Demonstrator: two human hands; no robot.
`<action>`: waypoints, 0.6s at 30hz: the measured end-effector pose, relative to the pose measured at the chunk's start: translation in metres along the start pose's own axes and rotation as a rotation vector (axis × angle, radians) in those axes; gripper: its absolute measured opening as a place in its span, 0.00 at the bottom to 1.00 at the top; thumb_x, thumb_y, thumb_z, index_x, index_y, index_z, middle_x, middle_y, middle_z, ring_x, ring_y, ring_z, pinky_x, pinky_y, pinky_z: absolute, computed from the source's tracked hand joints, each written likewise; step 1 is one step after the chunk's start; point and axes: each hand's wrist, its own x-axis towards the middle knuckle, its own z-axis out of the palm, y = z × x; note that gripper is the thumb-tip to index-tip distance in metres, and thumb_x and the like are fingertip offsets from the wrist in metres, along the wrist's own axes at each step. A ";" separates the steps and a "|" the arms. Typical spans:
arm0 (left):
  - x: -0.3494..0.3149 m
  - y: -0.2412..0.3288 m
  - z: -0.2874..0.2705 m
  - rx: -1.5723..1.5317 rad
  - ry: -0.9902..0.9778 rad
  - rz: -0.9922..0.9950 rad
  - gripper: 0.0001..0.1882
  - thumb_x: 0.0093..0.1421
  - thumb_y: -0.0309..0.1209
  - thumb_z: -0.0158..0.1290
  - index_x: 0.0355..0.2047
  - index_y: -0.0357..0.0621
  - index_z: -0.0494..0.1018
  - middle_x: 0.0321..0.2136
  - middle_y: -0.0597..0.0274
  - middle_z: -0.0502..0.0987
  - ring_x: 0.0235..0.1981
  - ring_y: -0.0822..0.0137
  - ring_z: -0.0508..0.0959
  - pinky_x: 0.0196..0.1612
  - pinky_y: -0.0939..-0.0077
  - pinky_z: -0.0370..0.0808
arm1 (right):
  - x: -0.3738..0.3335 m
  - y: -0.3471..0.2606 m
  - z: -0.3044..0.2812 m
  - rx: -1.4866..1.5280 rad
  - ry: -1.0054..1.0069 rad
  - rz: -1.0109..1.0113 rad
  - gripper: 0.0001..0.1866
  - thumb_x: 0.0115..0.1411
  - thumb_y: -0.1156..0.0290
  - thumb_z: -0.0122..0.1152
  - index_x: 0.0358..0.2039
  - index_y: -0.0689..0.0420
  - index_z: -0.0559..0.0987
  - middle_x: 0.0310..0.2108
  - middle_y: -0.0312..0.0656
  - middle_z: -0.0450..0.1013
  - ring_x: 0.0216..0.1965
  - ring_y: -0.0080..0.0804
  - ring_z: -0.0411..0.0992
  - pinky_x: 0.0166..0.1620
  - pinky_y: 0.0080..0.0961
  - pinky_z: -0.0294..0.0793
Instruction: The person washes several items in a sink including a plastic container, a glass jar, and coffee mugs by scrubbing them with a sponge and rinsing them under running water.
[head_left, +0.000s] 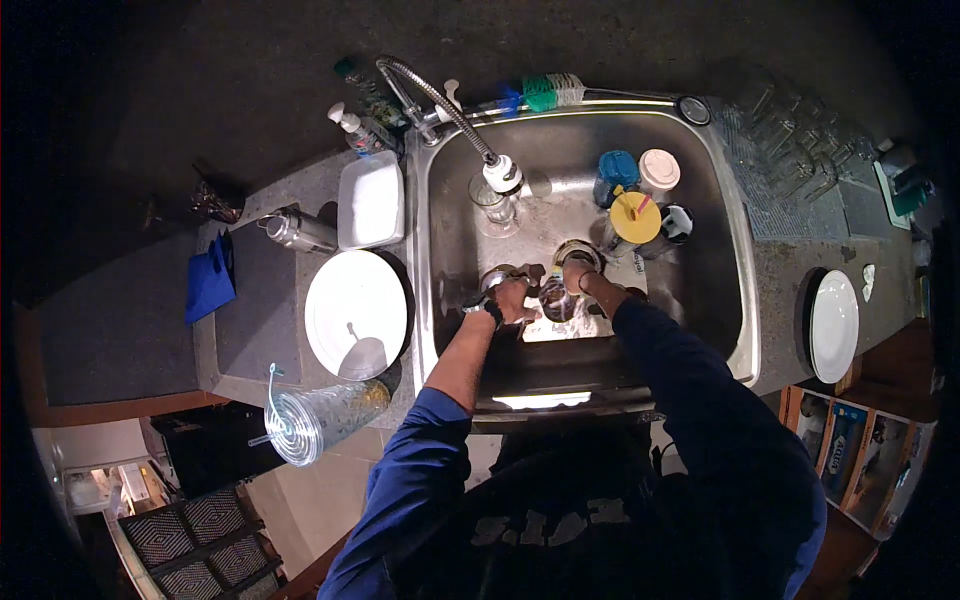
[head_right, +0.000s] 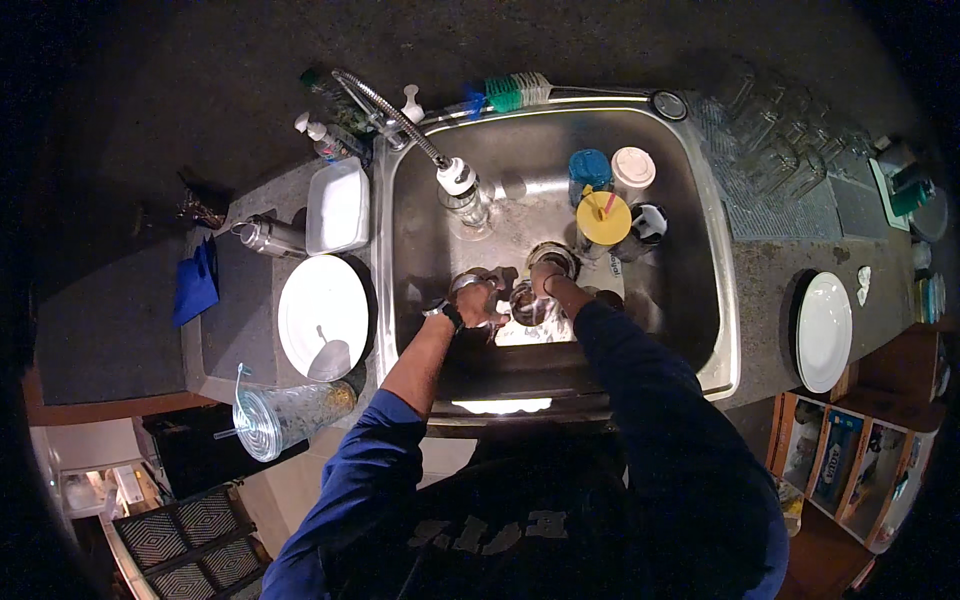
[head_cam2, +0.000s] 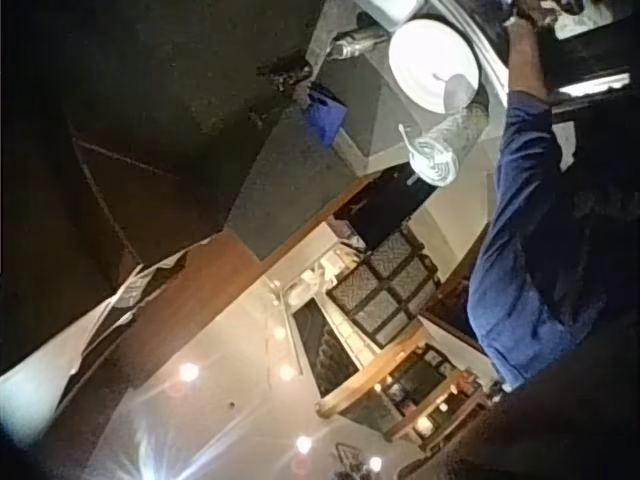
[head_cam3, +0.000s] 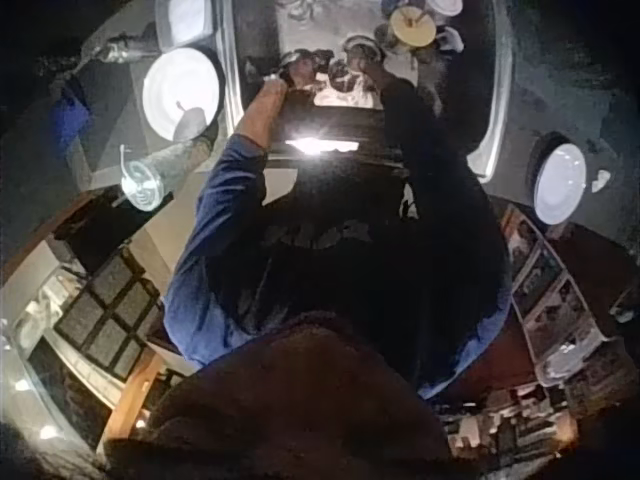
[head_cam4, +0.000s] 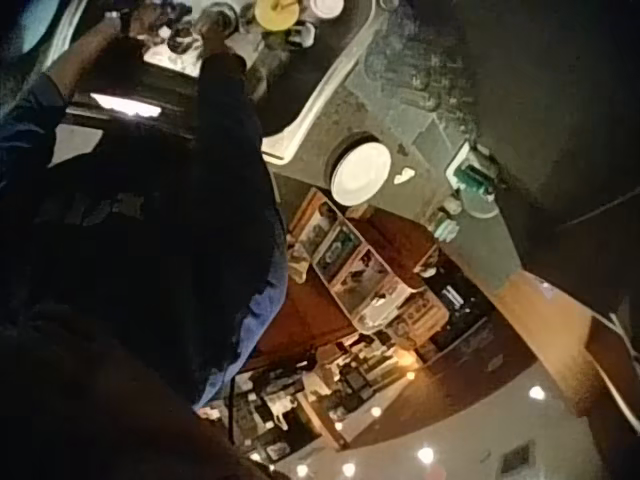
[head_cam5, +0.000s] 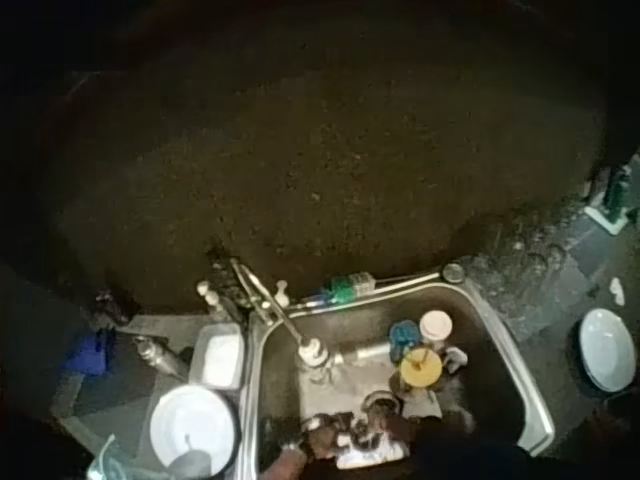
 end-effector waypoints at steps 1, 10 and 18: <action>-0.006 0.008 -0.011 -0.050 0.030 -0.016 0.41 0.48 0.48 0.66 0.56 0.37 0.66 0.52 0.41 0.72 0.55 0.45 0.71 0.58 0.59 0.67 | 0.002 -0.005 0.001 -0.003 -0.018 0.005 0.12 0.49 0.67 0.56 0.30 0.57 0.85 0.32 0.47 0.79 0.35 0.43 0.78 0.37 0.39 0.77; -0.016 -0.001 -0.016 -0.177 0.367 -0.065 0.23 0.56 0.42 0.58 0.48 0.41 0.74 0.40 0.44 0.79 0.44 0.46 0.78 0.47 0.58 0.74 | 0.013 -0.045 0.007 -0.008 -0.141 -0.182 0.15 0.48 0.65 0.56 0.32 0.59 0.84 0.33 0.48 0.79 0.38 0.45 0.77 0.45 0.44 0.73; 0.062 0.068 0.048 -0.098 0.269 0.178 0.12 0.54 0.37 0.54 0.30 0.41 0.78 0.33 0.44 0.79 0.38 0.47 0.79 0.42 0.55 0.75 | -0.151 0.041 -0.081 0.447 -0.003 0.019 0.13 0.54 0.61 0.55 0.33 0.57 0.80 0.29 0.55 0.76 0.34 0.49 0.76 0.38 0.44 0.73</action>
